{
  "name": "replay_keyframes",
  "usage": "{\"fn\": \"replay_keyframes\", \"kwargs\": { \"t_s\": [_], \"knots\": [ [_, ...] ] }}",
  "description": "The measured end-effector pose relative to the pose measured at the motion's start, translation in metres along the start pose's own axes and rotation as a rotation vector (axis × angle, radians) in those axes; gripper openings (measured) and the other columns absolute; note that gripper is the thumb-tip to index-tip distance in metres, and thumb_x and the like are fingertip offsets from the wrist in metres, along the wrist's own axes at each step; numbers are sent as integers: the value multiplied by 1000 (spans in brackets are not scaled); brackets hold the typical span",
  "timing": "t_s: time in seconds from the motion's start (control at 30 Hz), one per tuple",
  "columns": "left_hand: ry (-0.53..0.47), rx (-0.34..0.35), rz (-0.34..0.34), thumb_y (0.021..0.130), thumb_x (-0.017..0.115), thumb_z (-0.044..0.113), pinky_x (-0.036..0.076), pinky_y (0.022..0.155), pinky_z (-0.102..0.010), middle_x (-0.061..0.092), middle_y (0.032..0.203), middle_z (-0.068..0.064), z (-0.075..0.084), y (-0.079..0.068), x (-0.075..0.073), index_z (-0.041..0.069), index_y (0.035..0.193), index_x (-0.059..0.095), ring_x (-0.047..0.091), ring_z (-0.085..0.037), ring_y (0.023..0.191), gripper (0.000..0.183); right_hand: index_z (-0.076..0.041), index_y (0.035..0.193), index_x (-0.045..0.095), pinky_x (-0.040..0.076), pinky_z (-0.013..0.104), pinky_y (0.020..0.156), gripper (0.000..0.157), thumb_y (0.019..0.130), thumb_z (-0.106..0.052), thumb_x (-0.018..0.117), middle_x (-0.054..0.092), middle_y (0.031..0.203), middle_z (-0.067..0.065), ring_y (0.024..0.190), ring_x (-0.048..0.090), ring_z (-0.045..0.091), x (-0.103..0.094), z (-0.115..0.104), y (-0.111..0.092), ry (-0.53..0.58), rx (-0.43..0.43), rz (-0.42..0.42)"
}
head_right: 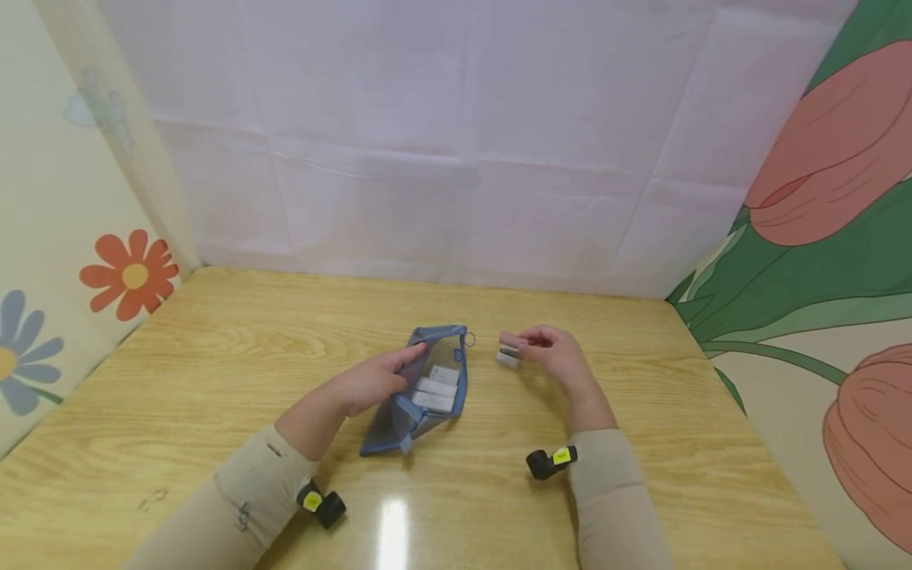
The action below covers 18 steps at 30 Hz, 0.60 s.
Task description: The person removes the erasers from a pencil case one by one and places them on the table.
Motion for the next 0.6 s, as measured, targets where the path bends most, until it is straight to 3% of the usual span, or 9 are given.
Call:
{"fn": "replay_keyframes", "kwargs": {
  "t_s": [0.23,0.47,0.6],
  "knots": [
    [-8,3,2,80,39,-11,17,106,-49,14,151,-11,0,-1,0,16,146,23,11,-25,136,73,5,110,59,46,24,76,30,85,-13,62,60,105,14,89,53,14,-14,11,1,3,3,52],
    [-2,6,-3,81,39,-10,18,106,-47,15,151,-9,1,-1,0,16,146,22,9,-24,136,72,2,110,59,44,27,76,30,86,-15,61,60,98,8,85,52,14,-26,27,0,-43,88,118],
    [-1,-1,-9,81,39,-10,17,106,-47,14,152,-9,0,0,1,16,146,22,9,-24,136,72,3,109,59,44,29,73,30,86,-15,61,60,87,3,78,53,13,-30,34,-3,-37,129,153]
  ]
}}
Point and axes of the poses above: each hand's wrist, its own y-axis towards the middle knuckle, its own x-axis out of the palm, z = x × y, the point moved 10 cm from there along y, towards the middle knuckle
